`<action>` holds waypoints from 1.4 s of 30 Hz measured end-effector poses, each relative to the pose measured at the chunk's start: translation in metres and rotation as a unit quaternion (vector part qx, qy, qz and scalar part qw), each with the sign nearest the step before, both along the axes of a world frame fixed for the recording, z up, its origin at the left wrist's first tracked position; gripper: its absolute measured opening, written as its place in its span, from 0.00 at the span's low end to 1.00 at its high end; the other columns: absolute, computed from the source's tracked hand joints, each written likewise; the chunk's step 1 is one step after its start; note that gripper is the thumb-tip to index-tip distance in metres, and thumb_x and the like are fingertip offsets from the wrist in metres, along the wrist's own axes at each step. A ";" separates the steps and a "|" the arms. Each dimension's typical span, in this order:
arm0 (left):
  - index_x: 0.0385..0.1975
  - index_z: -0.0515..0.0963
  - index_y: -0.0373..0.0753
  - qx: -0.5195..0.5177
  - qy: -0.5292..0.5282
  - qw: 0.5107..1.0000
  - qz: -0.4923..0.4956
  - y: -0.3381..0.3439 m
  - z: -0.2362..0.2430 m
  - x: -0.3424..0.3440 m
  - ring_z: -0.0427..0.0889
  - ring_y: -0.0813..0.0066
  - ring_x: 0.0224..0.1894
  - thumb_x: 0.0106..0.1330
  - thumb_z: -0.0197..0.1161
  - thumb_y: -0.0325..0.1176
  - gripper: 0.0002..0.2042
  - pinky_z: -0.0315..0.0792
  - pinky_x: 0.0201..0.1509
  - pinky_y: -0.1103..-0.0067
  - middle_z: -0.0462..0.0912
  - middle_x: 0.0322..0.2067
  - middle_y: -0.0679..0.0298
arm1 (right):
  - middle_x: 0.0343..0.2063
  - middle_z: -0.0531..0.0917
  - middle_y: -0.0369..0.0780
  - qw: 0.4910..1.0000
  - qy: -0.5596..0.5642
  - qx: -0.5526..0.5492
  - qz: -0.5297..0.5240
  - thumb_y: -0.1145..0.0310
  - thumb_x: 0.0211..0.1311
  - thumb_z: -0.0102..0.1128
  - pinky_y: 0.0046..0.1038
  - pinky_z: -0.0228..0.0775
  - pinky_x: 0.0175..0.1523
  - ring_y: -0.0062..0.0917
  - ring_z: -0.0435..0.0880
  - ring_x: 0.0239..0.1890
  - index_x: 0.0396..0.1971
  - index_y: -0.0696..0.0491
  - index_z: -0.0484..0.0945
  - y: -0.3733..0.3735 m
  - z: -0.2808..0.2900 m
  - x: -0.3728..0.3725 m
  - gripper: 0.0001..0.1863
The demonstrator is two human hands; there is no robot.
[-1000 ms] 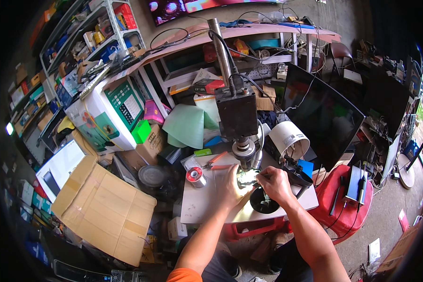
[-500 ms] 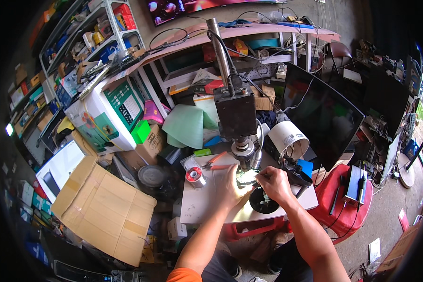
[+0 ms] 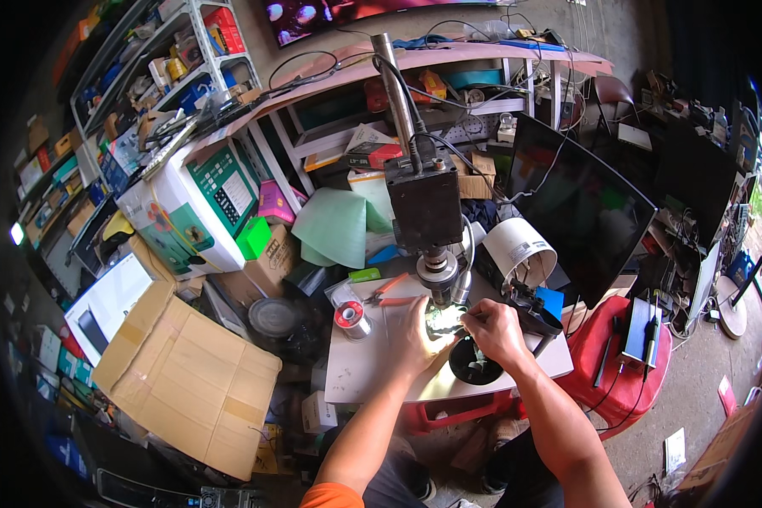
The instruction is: The person is soldering a circuit board using a soldering iron and solder wire. They are seated on the floor in a cluttered workspace, manipulating the board and tools with both hands.
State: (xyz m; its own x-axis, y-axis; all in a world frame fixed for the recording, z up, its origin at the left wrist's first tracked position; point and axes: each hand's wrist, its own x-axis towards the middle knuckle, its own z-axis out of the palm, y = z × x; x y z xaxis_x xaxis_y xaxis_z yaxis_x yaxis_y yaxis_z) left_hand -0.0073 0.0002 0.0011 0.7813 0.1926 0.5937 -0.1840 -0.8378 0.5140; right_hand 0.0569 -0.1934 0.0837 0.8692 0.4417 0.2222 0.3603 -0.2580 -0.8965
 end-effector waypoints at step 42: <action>0.71 0.62 0.33 -0.011 0.001 1.000 -0.001 -0.004 0.006 -0.002 0.71 0.45 0.69 0.52 0.82 0.46 0.49 0.69 0.71 0.59 0.70 0.67 0.45 | 0.25 0.89 0.48 0.999 -0.014 -0.029 -0.025 0.69 0.61 0.69 0.29 0.80 0.37 0.27 0.89 0.28 0.33 0.67 0.83 0.012 -0.009 0.016 0.13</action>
State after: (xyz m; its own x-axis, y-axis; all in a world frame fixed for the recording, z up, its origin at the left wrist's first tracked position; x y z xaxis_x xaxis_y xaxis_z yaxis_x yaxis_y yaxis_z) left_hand -0.0088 -0.0042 0.0073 0.7825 0.2039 0.5884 -0.1849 -0.8262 0.5322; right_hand 0.0726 -0.1817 0.0747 0.8845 0.4105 0.2218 0.3701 -0.3276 -0.8693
